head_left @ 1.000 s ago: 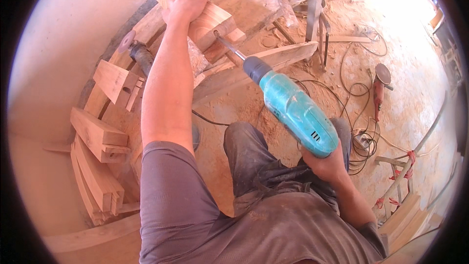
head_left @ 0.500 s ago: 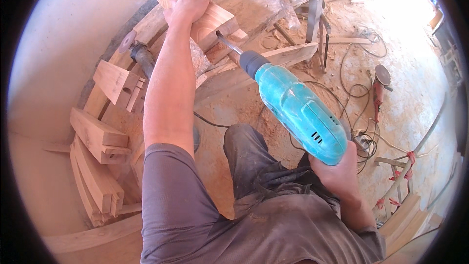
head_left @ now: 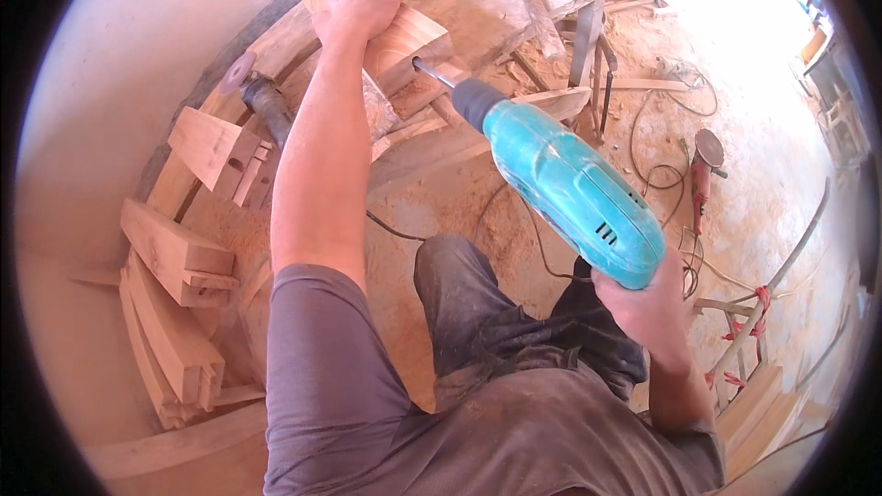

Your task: The person assembles small wooden parts by inserting wooden dowels into pre-drilled holes, tapping them with a hammer, and drilling additional holes. The person also uses an angle grinder to smooth the edges of the wooden pieces.

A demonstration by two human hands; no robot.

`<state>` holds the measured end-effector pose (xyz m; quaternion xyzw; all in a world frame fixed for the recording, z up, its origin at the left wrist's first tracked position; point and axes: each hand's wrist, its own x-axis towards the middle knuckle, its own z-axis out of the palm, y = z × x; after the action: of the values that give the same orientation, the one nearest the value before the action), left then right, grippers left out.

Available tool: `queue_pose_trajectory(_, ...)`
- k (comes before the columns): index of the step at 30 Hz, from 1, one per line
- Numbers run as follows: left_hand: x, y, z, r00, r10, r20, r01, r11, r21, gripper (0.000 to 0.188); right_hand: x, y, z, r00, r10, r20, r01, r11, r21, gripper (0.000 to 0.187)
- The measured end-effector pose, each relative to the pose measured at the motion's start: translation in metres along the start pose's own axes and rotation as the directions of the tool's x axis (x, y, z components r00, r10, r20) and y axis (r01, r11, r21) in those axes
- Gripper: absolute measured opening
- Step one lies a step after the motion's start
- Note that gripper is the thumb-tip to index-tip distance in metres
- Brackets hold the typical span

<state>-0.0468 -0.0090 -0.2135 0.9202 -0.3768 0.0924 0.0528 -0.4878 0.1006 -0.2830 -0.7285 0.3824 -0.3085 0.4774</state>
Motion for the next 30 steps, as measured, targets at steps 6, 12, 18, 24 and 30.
queue_pose_trajectory(6, 0.0, -0.002, 0.0, 1.0, 0.021, -0.009, -0.021, 0.999, -0.033, 0.066, -0.005, 0.049, 0.034, 0.999, -0.008, 0.037, 0.002, 0.988, 0.152, 0.01)
queue_pose_trajectory(12, -0.002, -0.002, -0.003, 1.0, -0.005, -0.001, 0.004, 0.998, -0.057, 0.064, -0.017, 0.061, 0.058, 0.994, -0.029, 0.104, 0.012, 0.987, 0.161, 0.017)
queue_pose_trajectory(18, -0.002, -0.004, -0.004, 1.0, 0.008, 0.018, -0.007, 0.997, -0.075, 0.063, -0.018, 0.061, 0.058, 0.99, 0.022, 0.138, -0.044, 0.986, 0.161, 0.014)
queue_pose_trajectory(24, -0.004, 0.001, -0.004, 1.0, 0.006, 0.025, -0.005, 0.999, -0.05, 0.063, -0.026, 0.035, 0.055, 0.996, 0.036, 0.079, -0.049, 0.986, 0.161, 0.011)
queue_pose_trajectory(30, -0.002, -0.005, -0.003, 1.0, -0.027, 0.01, 0.027, 0.999, -0.036, 0.063, -0.029, -0.009, 0.041, 0.984, 0.059, 0.165, -0.083, 0.987, 0.141, 0.012)
